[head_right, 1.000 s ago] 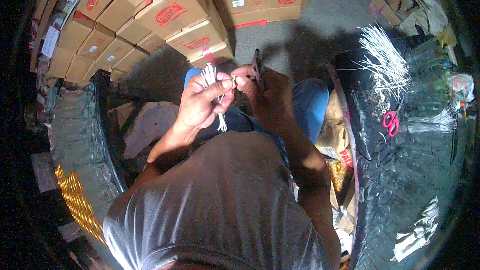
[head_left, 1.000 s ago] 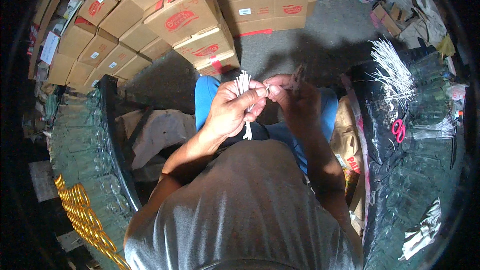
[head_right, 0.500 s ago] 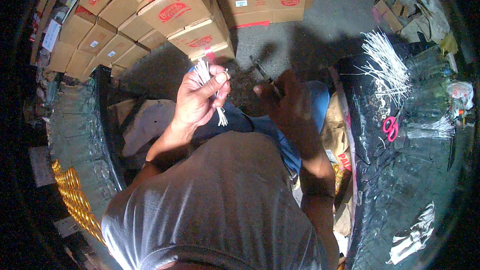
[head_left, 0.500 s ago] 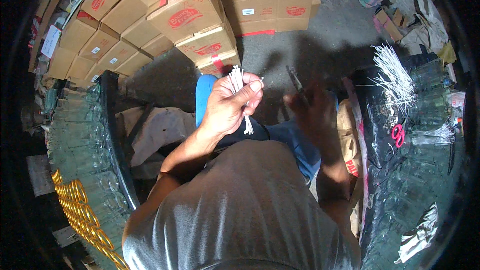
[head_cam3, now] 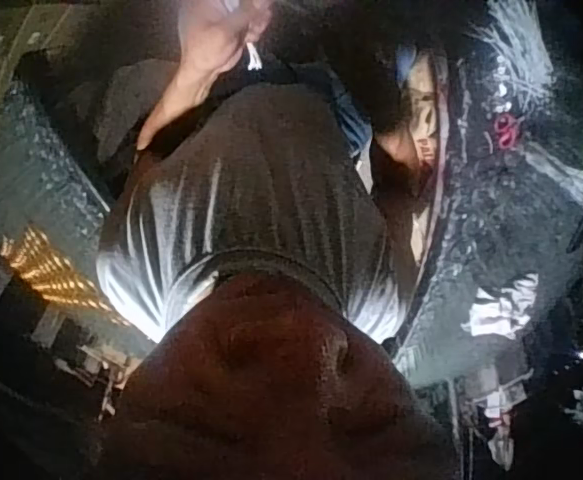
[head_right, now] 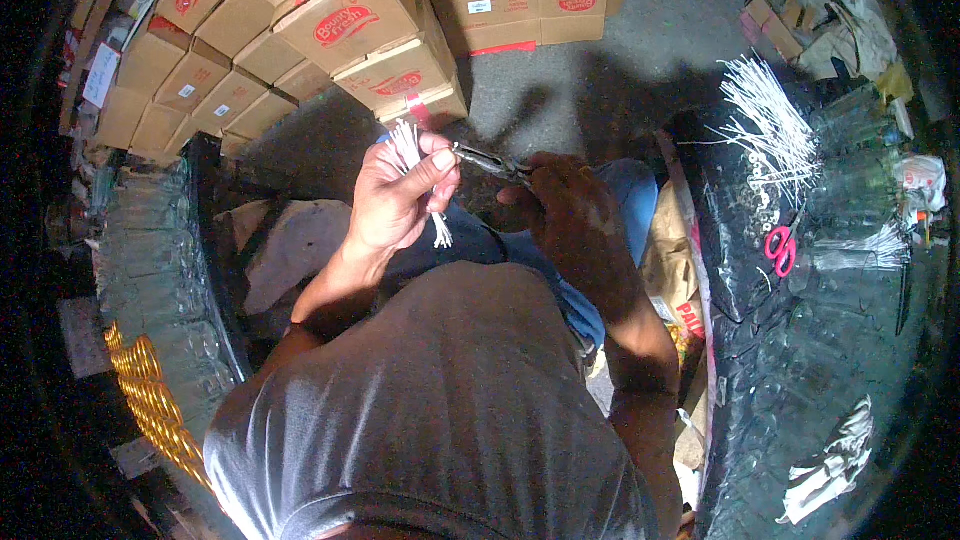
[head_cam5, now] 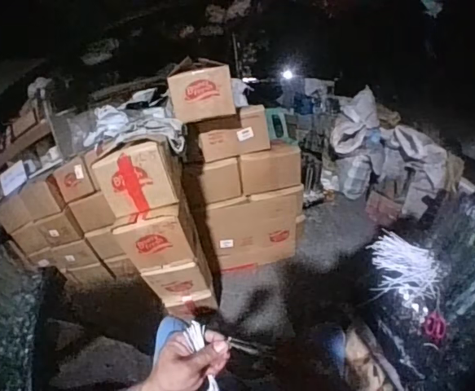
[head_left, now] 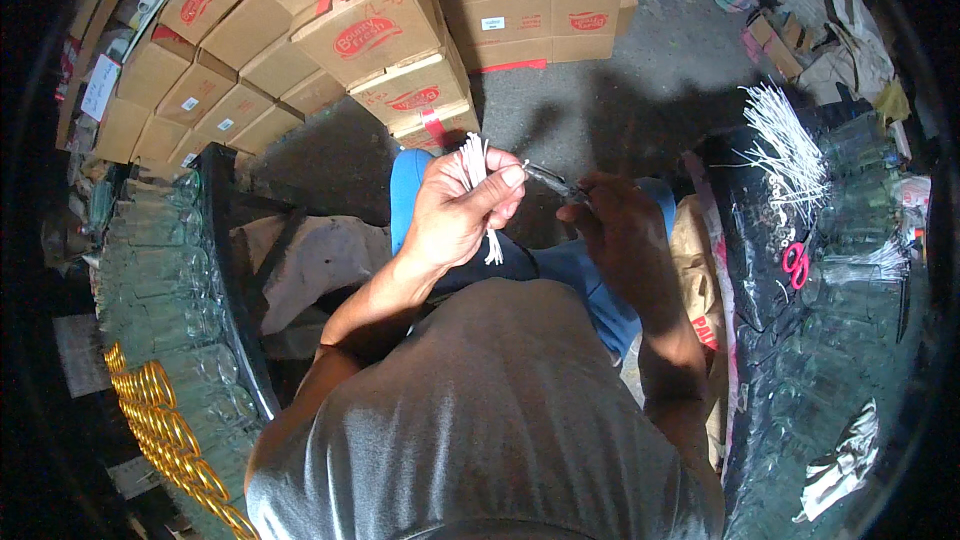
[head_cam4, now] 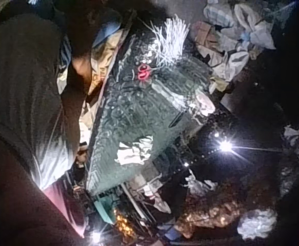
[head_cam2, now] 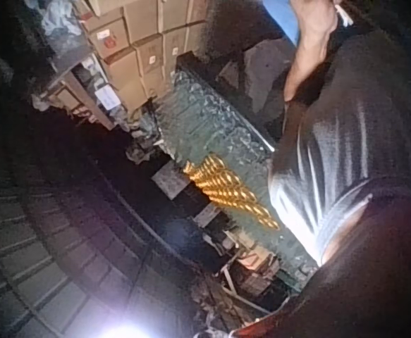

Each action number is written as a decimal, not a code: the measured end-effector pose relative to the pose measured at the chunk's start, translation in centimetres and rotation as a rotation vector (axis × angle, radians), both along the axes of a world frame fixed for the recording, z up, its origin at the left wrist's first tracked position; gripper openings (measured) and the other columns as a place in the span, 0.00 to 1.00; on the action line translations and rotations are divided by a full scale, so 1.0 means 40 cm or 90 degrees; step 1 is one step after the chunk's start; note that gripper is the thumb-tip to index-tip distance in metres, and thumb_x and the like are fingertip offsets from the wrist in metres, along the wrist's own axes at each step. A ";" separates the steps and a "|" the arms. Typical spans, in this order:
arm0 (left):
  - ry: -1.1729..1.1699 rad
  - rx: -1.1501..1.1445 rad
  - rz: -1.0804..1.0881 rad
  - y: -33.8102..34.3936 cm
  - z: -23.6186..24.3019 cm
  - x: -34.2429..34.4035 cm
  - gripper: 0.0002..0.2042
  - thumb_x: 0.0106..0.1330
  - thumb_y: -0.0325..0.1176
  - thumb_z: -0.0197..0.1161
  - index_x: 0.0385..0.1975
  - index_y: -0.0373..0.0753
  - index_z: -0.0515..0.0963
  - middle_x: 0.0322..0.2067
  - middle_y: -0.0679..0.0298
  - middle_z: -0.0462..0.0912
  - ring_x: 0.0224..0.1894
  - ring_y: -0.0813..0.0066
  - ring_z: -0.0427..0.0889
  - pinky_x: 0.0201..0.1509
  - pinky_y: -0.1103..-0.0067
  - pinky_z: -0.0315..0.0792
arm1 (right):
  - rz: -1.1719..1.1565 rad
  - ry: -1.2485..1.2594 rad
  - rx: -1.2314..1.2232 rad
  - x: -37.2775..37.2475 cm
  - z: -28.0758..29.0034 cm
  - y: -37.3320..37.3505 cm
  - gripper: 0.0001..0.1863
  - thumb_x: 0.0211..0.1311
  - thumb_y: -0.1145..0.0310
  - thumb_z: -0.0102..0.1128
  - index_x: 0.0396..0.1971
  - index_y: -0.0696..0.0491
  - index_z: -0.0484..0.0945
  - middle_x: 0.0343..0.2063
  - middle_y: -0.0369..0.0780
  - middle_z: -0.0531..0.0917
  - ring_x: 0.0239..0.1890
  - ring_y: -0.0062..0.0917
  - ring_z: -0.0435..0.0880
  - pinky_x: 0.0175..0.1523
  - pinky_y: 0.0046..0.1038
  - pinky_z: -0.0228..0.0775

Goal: The person sits on the floor and uses pliers to cut a bundle of white wire ties into shorter pieces. The cut pieces are placed into a pile on the floor to the right.

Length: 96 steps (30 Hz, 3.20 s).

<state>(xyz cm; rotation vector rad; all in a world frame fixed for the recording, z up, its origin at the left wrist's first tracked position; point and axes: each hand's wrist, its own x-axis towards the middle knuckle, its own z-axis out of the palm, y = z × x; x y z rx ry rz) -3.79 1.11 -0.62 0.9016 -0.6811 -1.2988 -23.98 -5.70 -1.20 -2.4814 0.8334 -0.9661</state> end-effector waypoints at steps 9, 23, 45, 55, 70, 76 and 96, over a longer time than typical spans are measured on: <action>-0.012 -0.002 -0.007 0.003 -0.002 -0.002 0.04 0.66 0.26 0.63 0.36 0.33 0.78 0.23 0.65 0.79 0.20 0.84 0.73 0.21 0.86 0.65 | 0.044 -0.027 0.063 -0.002 -0.012 -0.008 0.14 0.56 0.64 0.67 0.33 0.59 0.76 0.32 0.46 0.81 0.35 0.42 0.82 0.40 0.38 0.75; -0.088 0.001 0.029 -0.002 0.009 -0.024 0.04 0.67 0.27 0.61 0.36 0.33 0.78 0.24 0.67 0.78 0.22 0.85 0.72 0.24 0.86 0.65 | -0.060 0.009 -0.008 0.021 -0.010 0.026 0.28 0.53 0.45 0.68 0.40 0.55 0.74 0.31 0.44 0.81 0.33 0.37 0.82 0.36 0.37 0.73; -0.408 0.027 -0.053 -0.002 -0.008 -0.071 0.04 0.66 0.27 0.62 0.34 0.33 0.81 0.20 0.69 0.78 0.24 0.85 0.74 0.27 0.84 0.68 | 0.000 -0.079 0.441 -0.015 0.053 -0.014 0.15 0.56 0.67 0.69 0.42 0.56 0.80 0.36 0.41 0.85 0.37 0.25 0.85 0.43 0.29 0.76; -0.171 0.140 -0.134 -0.010 -0.084 -0.026 0.03 0.66 0.26 0.62 0.34 0.33 0.80 0.21 0.67 0.78 0.22 0.85 0.72 0.25 0.86 0.66 | -0.666 -0.045 -0.079 -0.330 0.219 -0.172 0.13 0.63 0.62 0.63 0.36 0.57 0.81 0.21 0.42 0.82 0.23 0.22 0.74 0.31 0.29 0.69; 0.129 0.212 -0.181 0.003 -0.112 -0.060 0.08 0.65 0.20 0.55 0.42 0.32 0.77 0.26 0.63 0.74 0.26 0.81 0.70 0.24 0.86 0.64 | -0.729 0.309 0.070 -0.345 0.127 -0.213 0.15 0.53 0.61 0.63 0.36 0.56 0.83 0.34 0.55 0.83 0.40 0.50 0.83 0.47 0.46 0.74; 0.067 0.192 -0.173 0.007 -0.113 -0.052 0.10 0.67 0.21 0.54 0.47 0.32 0.74 0.27 0.61 0.78 0.26 0.79 0.76 0.25 0.85 0.67 | -0.712 0.306 0.088 -0.351 0.113 -0.227 0.14 0.53 0.64 0.63 0.38 0.55 0.83 0.35 0.54 0.83 0.41 0.50 0.83 0.48 0.46 0.73; 0.058 0.098 -0.137 -0.004 -0.081 -0.055 0.04 0.69 0.21 0.53 0.40 0.36 0.73 0.25 0.62 0.75 0.23 0.82 0.69 0.19 0.87 0.56 | -0.602 0.322 0.036 -0.338 0.116 -0.208 0.12 0.55 0.67 0.61 0.39 0.55 0.83 0.35 0.53 0.83 0.40 0.50 0.82 0.47 0.46 0.72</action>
